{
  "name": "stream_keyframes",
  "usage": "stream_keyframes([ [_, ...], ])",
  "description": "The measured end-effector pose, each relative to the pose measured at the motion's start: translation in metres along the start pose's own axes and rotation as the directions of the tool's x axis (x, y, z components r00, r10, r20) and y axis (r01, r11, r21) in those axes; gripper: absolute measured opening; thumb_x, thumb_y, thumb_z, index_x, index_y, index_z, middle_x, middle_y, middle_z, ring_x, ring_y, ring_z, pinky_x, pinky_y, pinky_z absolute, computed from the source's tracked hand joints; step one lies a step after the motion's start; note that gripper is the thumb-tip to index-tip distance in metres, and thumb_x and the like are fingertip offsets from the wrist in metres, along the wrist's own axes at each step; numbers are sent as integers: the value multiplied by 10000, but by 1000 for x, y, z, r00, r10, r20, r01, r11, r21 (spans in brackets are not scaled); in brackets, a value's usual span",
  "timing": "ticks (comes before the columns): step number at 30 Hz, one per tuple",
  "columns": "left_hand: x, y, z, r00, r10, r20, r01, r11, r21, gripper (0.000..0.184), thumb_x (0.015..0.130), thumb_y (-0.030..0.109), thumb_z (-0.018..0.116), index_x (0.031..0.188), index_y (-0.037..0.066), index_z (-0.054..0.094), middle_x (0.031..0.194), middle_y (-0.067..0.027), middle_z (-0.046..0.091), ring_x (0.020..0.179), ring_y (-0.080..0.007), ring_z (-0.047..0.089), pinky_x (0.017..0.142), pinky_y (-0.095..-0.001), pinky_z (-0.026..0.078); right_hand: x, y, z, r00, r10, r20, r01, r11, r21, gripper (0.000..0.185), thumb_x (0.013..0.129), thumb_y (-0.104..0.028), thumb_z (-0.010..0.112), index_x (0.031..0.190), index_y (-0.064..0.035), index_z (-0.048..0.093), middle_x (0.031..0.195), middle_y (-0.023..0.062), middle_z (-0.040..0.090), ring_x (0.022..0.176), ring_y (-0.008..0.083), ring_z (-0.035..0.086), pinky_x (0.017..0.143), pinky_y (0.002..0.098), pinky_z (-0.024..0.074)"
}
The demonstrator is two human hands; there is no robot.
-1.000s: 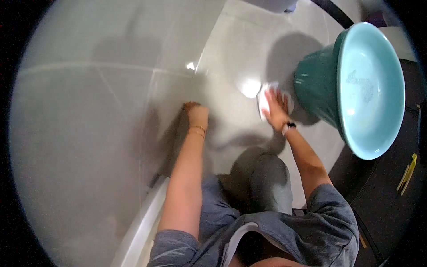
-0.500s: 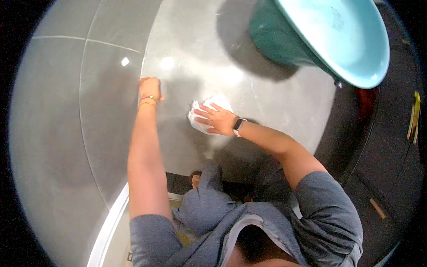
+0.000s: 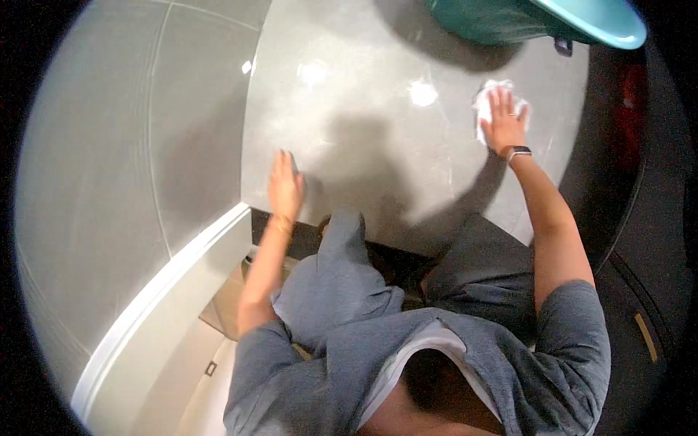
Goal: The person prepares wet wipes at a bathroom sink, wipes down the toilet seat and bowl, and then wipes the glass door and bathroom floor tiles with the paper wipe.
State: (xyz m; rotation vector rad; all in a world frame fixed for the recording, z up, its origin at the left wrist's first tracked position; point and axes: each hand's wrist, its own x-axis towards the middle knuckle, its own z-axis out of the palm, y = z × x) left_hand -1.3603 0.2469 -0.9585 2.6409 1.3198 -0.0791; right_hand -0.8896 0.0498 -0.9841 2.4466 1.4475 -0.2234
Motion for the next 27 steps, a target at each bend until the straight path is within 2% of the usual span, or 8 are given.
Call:
stream_keyframes([
  [2, -85, 100, 6, 990, -113, 86, 122, 985, -120, 596, 806, 120, 629, 1338, -5, 391, 1427, -229, 329, 1298, -339, 366, 1031, -369, 369, -10, 69, 9, 998, 65, -4, -64, 997, 52, 684, 906, -404, 457, 1469, -124, 188, 1544, 110, 103, 1425, 309, 60, 1086, 609, 91],
  [5, -149, 187, 61, 893, -446, -55, 239, 575, -782, 476, 819, 182, 618, 1249, 23, 490, 1368, -215, 412, 1206, -357, 457, 931, -389, 448, -17, 83, 23, 996, 59, -67, -45, 980, 194, 669, 906, -383, 448, 1460, -91, 212, 1539, 160, 66, 1421, 347, 39, 1065, 629, 134],
  [10, -134, 272, 90, 859, -319, 400, 404, 903, -146, 358, 819, 215, 615, 1138, 64, 560, 1243, -191, 524, 1054, -366, 550, 796, -418, 491, -77, 34, 90, 735, -676, -58, 653, 682, 328, 672, 855, -372, 549, 1429, -137, 291, 1533, 92, 143, 1423, 278, 92, 1098, 566, 149],
  [12, -123, 294, 93, 847, -341, 408, 434, 887, -159, 304, 823, 217, 609, 1078, 55, 577, 1141, -182, 569, 968, -368, 574, 752, -426, 489, -100, 39, 109, 489, -872, 22, 841, 478, 255, 694, 849, -402, 564, 1430, -138, 292, 1531, 78, 158, 1420, 240, 116, 1121, 503, 153],
  [16, -128, 306, 105, 812, -297, 502, 499, 799, -334, 232, 832, 208, 598, 963, 18, 623, 905, -185, 639, 845, -371, 606, 708, -417, 489, -102, 102, 129, 297, -953, 54, 921, 301, 246, 715, 821, -456, 590, 1431, -221, 300, 1531, -6, 174, 1417, 206, 124, 1132, 493, 125],
  [23, -168, 357, 22, 810, -381, 446, 585, 473, -659, 185, 879, 146, 609, 1007, 18, 649, 889, -74, 681, 808, -123, 618, 735, -267, 490, -103, 156, 120, 357, -914, 190, 904, 390, 174, 731, 822, -469, 594, 1441, -281, 252, 1539, -46, 140, 1413, 209, 150, 1139, 515, 86],
  [25, -173, 378, -20, 782, -418, 462, 621, 472, -626, 219, 895, 187, 594, 1014, 8, 635, 872, -55, 675, 812, -109, 610, 729, -261, 484, -80, 162, 114, 427, -882, 200, 891, 448, 74, 742, 827, -456, 592, 1449, -278, 228, 1547, -41, 105, 1413, 219, 150, 1133, 522, 114],
  [27, -208, 391, -26, 823, -293, 486, 528, 708, -468, 198, 867, 176, 596, 983, 21, 637, 868, -136, 666, 732, -210, 617, 696, -318, 489, -61, 185, 104, 502, -849, 165, 863, 505, -25, 749, 831, -444, 593, 1454, -273, 214, 1550, -38, 88, 1414, 224, 147, 1129, 525, 134],
])
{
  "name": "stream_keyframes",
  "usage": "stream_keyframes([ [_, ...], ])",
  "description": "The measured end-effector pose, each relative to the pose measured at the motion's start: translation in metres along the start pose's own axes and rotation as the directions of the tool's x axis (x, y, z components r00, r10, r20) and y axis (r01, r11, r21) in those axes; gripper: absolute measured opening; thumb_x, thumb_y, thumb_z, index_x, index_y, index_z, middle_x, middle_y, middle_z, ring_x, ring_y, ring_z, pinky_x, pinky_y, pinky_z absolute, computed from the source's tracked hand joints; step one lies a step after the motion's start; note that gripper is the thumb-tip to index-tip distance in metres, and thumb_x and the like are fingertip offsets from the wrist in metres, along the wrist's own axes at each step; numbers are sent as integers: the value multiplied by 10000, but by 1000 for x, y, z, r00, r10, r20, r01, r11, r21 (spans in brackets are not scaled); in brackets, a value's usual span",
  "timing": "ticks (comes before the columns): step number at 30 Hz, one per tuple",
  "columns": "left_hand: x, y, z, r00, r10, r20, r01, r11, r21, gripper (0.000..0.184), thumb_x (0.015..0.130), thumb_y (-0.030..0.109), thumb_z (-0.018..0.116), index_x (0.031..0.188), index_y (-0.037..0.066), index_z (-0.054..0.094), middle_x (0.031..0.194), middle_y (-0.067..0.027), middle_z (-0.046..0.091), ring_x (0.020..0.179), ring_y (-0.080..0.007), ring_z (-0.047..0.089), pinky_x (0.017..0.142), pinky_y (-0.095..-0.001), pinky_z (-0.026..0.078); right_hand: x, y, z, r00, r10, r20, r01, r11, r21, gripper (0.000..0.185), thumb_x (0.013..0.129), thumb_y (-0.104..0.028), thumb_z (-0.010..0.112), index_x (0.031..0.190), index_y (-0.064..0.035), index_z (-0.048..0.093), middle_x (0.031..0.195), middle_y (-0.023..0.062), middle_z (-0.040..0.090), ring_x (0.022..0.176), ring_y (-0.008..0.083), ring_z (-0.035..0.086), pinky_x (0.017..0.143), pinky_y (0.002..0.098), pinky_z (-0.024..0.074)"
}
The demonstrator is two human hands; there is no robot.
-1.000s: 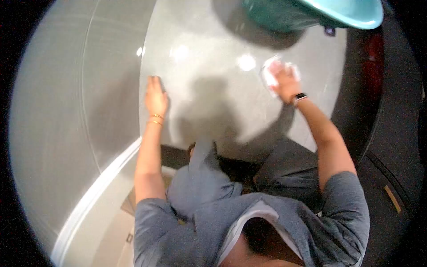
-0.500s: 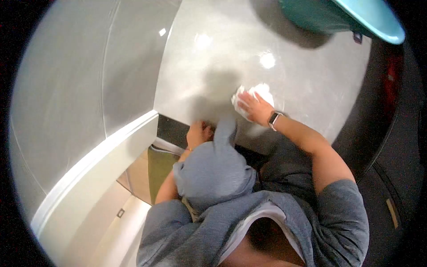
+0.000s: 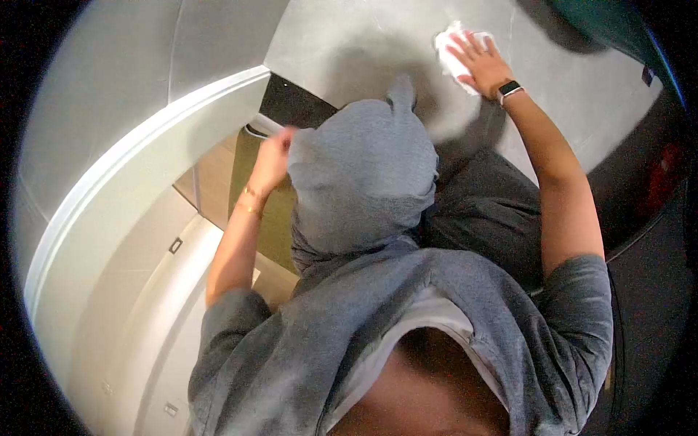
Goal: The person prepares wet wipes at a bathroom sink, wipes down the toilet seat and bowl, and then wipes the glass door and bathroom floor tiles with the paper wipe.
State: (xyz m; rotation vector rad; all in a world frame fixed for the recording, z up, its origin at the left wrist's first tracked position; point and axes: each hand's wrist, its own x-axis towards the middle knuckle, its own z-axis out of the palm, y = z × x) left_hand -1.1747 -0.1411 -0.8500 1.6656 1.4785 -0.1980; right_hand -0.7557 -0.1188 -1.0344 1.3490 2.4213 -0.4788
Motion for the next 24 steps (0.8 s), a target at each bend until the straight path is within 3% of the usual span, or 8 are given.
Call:
stream_keyframes([
  [2, -74, -32, 39, 973, -12, 231, -48, 967, 250, 168, 819, 156, 607, 924, 31, 646, 857, -214, 619, 703, -348, 591, 667, -379, 482, -34, 28, 15, 977, 191, -94, -187, 981, 54, 737, 866, -361, 573, 1470, -255, 165, 1550, -29, 80, 1420, 232, 112, 1134, 511, 136],
  [3, -111, -80, 52, 765, -326, 556, -105, 788, 606, 169, 813, 183, 614, 851, 22, 650, 795, -185, 643, 717, -320, 618, 655, -377, 483, -36, 28, 16, 977, 185, -104, -180, 982, 62, 737, 866, -361, 573, 1470, -255, 165, 1550, -29, 80, 1420, 232, 112, 1134, 511, 136],
  [4, -172, -115, 58, 708, -178, 684, -3, 967, 254, 193, 813, 219, 611, 801, 32, 655, 747, -143, 653, 711, -297, 626, 652, -377, 488, -37, 28, 17, 978, 178, -108, -172, 983, 61, 737, 867, -360, 570, 1471, -248, 163, 1550, -23, 76, 1419, 241, 113, 1130, 515, 148],
  [6, -264, -136, 81, 435, -422, 796, 87, 899, 429, 197, 816, 222, 608, 804, 31, 655, 747, -145, 653, 711, -300, 627, 649, -381, 488, -39, 27, 11, 980, 183, -79, -178, 982, 61, 738, 869, -363, 565, 1472, -235, 160, 1551, -17, 64, 1420, 247, 108, 1124, 519, 157],
  [7, -304, -131, 95, 367, -504, 782, 192, 864, 466, 199, 818, 224, 606, 806, 31, 655, 747, -146, 653, 711, -302, 628, 647, -384, 488, -41, 26, 13, 980, 179, -93, -173, 983, 64, 738, 869, -363, 565, 1472, -235, 160, 1551, -17, 64, 1420, 247, 108, 1124, 519, 157],
  [10, -358, -105, 131, 329, -598, 731, 420, 786, 453, 205, 822, 228, 600, 811, 31, 655, 748, -150, 653, 711, -307, 629, 642, -391, 489, -46, 28, 25, 984, 160, -82, -152, 983, 104, 752, 861, -397, 575, 1469, -246, 160, 1550, -16, 77, 1419, 241, 109, 1126, 522, 149],
  [13, -375, -83, 153, 343, -630, 696, 516, 746, 421, 211, 826, 232, 595, 817, 30, 655, 749, -153, 652, 711, -312, 631, 637, -398, 490, -46, 31, 23, 984, 138, -116, -124, 986, 115, 756, 858, -397, 580, 1469, -247, 160, 1549, -15, 81, 1420, 241, 101, 1123, 529, 152],
  [24, -336, -61, 171, 460, -635, 621, 538, 755, 375, 234, 843, 248, 575, 836, 28, 654, 752, -166, 651, 710, -330, 636, 619, -425, 493, -40, 41, 24, 995, 99, -22, -94, 980, 176, 804, 797, -283, 678, 1453, -247, 214, 1542, -14, 119, 1417, 237, 124, 1114, 526, 190],
])
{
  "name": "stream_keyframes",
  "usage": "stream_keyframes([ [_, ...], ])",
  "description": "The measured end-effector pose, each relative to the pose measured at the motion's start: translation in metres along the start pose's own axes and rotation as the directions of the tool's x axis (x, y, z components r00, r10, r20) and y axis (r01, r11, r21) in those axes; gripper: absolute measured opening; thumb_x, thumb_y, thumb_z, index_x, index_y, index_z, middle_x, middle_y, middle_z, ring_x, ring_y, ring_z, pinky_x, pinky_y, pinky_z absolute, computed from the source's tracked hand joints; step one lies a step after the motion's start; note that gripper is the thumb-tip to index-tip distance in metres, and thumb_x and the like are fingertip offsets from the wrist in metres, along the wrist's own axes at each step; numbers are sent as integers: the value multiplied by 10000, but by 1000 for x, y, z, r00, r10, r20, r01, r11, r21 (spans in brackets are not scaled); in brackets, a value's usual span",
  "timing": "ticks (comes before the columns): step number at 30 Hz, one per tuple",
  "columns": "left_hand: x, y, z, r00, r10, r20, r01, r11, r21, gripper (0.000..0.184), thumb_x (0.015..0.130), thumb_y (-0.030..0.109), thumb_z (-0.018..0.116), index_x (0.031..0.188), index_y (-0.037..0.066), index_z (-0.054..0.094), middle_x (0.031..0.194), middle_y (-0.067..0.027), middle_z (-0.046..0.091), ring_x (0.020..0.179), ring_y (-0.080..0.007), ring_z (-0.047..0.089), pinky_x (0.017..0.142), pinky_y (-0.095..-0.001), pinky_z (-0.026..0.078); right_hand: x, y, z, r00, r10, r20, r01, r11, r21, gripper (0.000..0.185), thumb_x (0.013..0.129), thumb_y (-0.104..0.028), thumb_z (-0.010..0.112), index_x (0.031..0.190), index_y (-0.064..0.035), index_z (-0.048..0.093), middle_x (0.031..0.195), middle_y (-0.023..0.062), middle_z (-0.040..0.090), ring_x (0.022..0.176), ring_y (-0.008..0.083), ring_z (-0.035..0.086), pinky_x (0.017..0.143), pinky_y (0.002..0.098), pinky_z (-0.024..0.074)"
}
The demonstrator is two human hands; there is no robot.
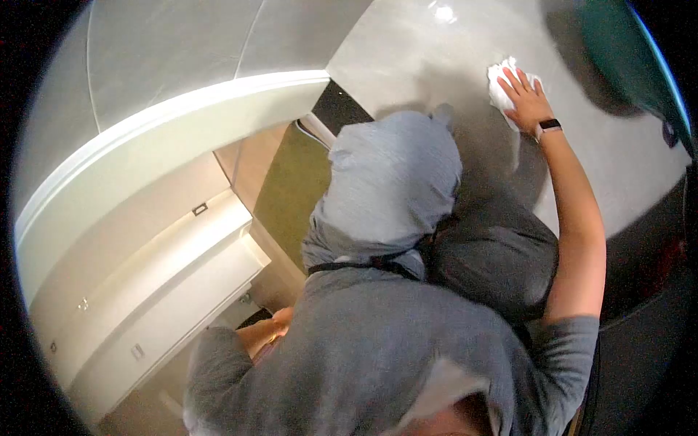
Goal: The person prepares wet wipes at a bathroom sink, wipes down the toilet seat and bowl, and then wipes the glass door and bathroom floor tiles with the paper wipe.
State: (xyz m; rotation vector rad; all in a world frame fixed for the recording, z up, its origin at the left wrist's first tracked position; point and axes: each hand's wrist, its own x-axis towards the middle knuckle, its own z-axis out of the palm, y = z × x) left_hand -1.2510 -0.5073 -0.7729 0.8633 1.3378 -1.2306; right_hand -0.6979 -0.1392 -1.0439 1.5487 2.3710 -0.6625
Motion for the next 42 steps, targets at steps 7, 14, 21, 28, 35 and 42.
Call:
stream_keyframes([
  [7, 29, 6, -29, 1000, 29, 12, -29, 999, 25, 249, 853, 258, 562, 849, 26, 654, 754, -174, 650, 710, -341, 639, 607, -441, 495, 6, -1, -10, 974, 175, -144, -191, 975, -110, 747, 817, -296, 646, 1442, -185, 254, 1534, 42, 154, 1411, 250, 148, 1104, 520, 199],
  [14, 55, 6, -121, 981, 157, -111, -119, 948, 295, 265, 864, 268, 550, 862, 25, 654, 756, -182, 649, 710, -353, 642, 595, -458, 497, 5, 2, 20, 892, 318, -321, -309, 948, 81, 707, 879, -340, 550, 1444, -70, 220, 1519, 163, 142, 1391, 359, 155, 1102, 510, 196],
  [21, -154, 294, -290, -196, 980, -42, -949, -200, -242, 327, 908, 237, 549, 1174, 47, 544, 1129, -181, 553, 1030, -327, 545, 884, -426, 439, 7, 2, 16, 901, 280, -333, -281, 959, 46, 726, 871, -345, 557, 1421, -1, 231, 1506, 217, 133, 1378, 411, 152, 1108, 513, 179],
  [28, -139, 320, -233, -365, 907, 209, -898, -284, -335, 656, 965, 436, 353, 1420, -26, 249, 1452, -271, 238, 1308, -419, 294, 1048, -492, 272, 9, 2, 14, 900, 290, -325, -299, 954, 22, 741, 859, -368, 557, 1422, -7, 237, 1508, 205, 149, 1385, 395, 149, 1112, 516, 156],
  [35, -134, 283, -239, -489, 864, 117, -771, -365, -523, 723, 954, 519, 268, 1456, 8, 168, 1496, -282, 91, 1386, -437, 98, 1078, -568, 162, 115, 37, 1, 600, 536, -594, -614, 784, 88, 708, 911, -468, 441, 1420, -12, 258, 1486, 234, 201, 1382, 387, 174, 1108, 516, 152],
  [42, -138, 262, -260, -434, 899, 58, -809, -361, -464, 708, 943, 508, 319, 1474, 67, 160, 1506, -271, 57, 1391, -439, 65, 1083, -566, 143, 238, -123, -7, 738, 278, -615, -186, 960, 210, 692, 877, -386, 522, 1428, -52, 269, 1479, 213, 236, 1395, 353, 162, 1112, 502, 151],
])
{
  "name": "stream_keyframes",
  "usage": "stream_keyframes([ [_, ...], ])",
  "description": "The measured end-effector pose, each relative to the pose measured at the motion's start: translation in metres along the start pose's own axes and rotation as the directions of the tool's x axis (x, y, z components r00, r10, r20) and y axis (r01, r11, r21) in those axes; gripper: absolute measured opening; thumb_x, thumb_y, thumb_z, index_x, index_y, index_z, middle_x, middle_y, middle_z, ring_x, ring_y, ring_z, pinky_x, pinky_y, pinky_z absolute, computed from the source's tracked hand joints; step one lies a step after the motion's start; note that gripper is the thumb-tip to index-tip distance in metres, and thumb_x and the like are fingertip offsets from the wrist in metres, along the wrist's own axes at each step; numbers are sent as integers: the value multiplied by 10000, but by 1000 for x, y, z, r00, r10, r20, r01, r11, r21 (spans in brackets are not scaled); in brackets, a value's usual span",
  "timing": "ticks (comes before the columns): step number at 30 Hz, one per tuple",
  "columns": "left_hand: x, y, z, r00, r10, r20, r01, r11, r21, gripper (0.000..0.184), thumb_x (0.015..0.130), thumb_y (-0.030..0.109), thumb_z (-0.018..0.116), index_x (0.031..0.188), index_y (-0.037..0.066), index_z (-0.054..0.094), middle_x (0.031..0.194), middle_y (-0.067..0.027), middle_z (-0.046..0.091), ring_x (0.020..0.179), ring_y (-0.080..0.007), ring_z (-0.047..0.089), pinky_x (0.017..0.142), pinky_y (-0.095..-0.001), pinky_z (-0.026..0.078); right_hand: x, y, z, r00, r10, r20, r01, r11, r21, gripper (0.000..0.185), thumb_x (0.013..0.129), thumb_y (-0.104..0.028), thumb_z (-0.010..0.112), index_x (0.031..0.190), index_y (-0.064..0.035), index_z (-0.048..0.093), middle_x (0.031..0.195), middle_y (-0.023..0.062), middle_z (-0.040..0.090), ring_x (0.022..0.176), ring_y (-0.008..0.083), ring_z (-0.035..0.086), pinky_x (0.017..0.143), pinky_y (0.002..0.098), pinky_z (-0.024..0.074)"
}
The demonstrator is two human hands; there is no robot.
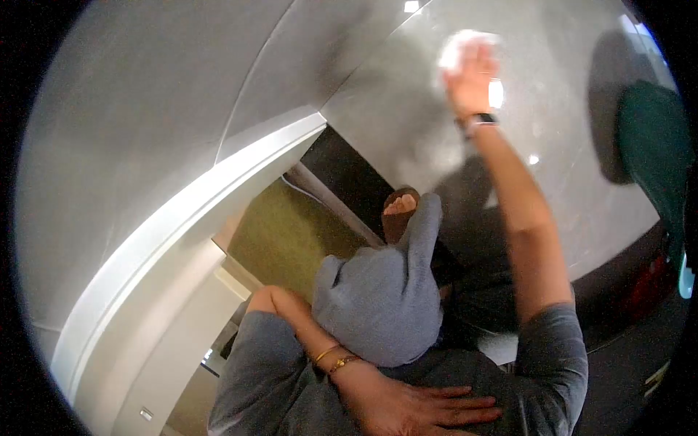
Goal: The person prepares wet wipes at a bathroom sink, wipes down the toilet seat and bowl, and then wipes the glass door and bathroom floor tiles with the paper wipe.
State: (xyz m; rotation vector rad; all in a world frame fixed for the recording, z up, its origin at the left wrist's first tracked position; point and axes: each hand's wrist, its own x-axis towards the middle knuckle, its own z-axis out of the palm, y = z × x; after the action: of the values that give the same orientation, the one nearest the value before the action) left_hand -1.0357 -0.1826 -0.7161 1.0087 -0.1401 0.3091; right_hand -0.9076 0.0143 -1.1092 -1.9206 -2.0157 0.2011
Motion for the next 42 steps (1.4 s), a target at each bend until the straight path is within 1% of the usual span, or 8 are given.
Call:
stream_keyframes([
  [4, -2, 2, -4, 997, -21, 73, 25, 998, -49, 705, 942, 505, 328, 1474, 73, 164, 1509, -266, 51, 1394, -431, 55, 1085, -563, 126, -35, -128, 0, 784, -289, 550, 234, 957, 170, 661, 854, -359, 536, 1438, -188, 278, 1520, 104, 195, 1405, 270, 166, 1139, 429, 143],
  [8, -4, 1, -10, 983, -35, 181, 51, 995, -88, 703, 940, 502, 337, 1475, 78, 168, 1511, -260, 44, 1397, -424, 45, 1088, -560, 110, -118, -138, 18, 708, -604, 366, 526, 797, 297, 667, 859, -462, 516, 1424, -186, 292, 1522, 22, 208, 1408, 228, 148, 1146, 400, 99],
  [16, 12, -13, -9, 950, -57, 307, 94, 990, -105, 698, 937, 495, 355, 1476, 89, 176, 1517, -248, 32, 1403, -409, 26, 1093, -555, 78, -69, 80, -66, 968, 150, 203, -116, 979, -170, 678, 880, -487, 476, 1447, -186, 258, 1529, 57, 179, 1403, 266, 169, 1111, 542, 101],
  [28, 61, -41, 30, 880, -174, 442, 216, 975, -46, 692, 932, 486, 382, 1477, 105, 187, 1524, -230, 12, 1411, -386, -3, 1100, -547, 29, -202, 182, -141, 946, 241, 217, -196, 958, -209, 647, 841, -265, 551, 1394, -24, 318, 1499, 178, 205, 1392, 352, 172, 1124, 479, 152],
  [32, 83, -51, 45, 818, -255, 516, 307, 952, -15, 691, 931, 483, 391, 1477, 111, 191, 1527, -224, 6, 1414, -378, -13, 1103, -544, 13, -257, 95, -57, 947, -301, 114, 256, 920, 298, 662, 695, -162, 625, 1331, -144, 444, 1463, 87, 324, 1367, 316, 252, 1120, 482, 185],
  [35, 90, -59, 57, 771, -311, 555, 385, 923, -17, 685, 936, 492, 380, 1477, 114, 195, 1529, -217, 3, 1415, -373, -22, 1103, -539, -19, -264, 50, -115, 602, -645, 471, 482, 764, 430, 628, 834, -360, 584, 1398, -211, 354, 1517, 9, 222, 1403, 238, 172, 1137, 464, 151],
  [39, 91, -74, 80, 685, -335, 647, 454, 891, -20, 681, 941, 494, 377, 1472, 103, 206, 1526, -226, 8, 1412, -380, -28, 1092, -552, -40, -313, 80, -103, 741, -594, 313, 465, 791, 397, 656, 830, -426, 589, 1405, -225, 344, 1522, 12, 210, 1407, 227, 160, 1141, 463, 135],
  [42, 96, -90, 85, 667, -315, 675, 460, 887, -40, 670, 939, 469, 406, 1465, 95, 223, 1523, -235, 28, 1409, -400, -21, 1084, -567, -39, -324, 145, -157, 919, 67, 390, -159, 964, 211, 645, 854, -431, 562, 1409, -189, 340, 1512, 62, 233, 1399, 244, 191, 1127, 507, 119],
])
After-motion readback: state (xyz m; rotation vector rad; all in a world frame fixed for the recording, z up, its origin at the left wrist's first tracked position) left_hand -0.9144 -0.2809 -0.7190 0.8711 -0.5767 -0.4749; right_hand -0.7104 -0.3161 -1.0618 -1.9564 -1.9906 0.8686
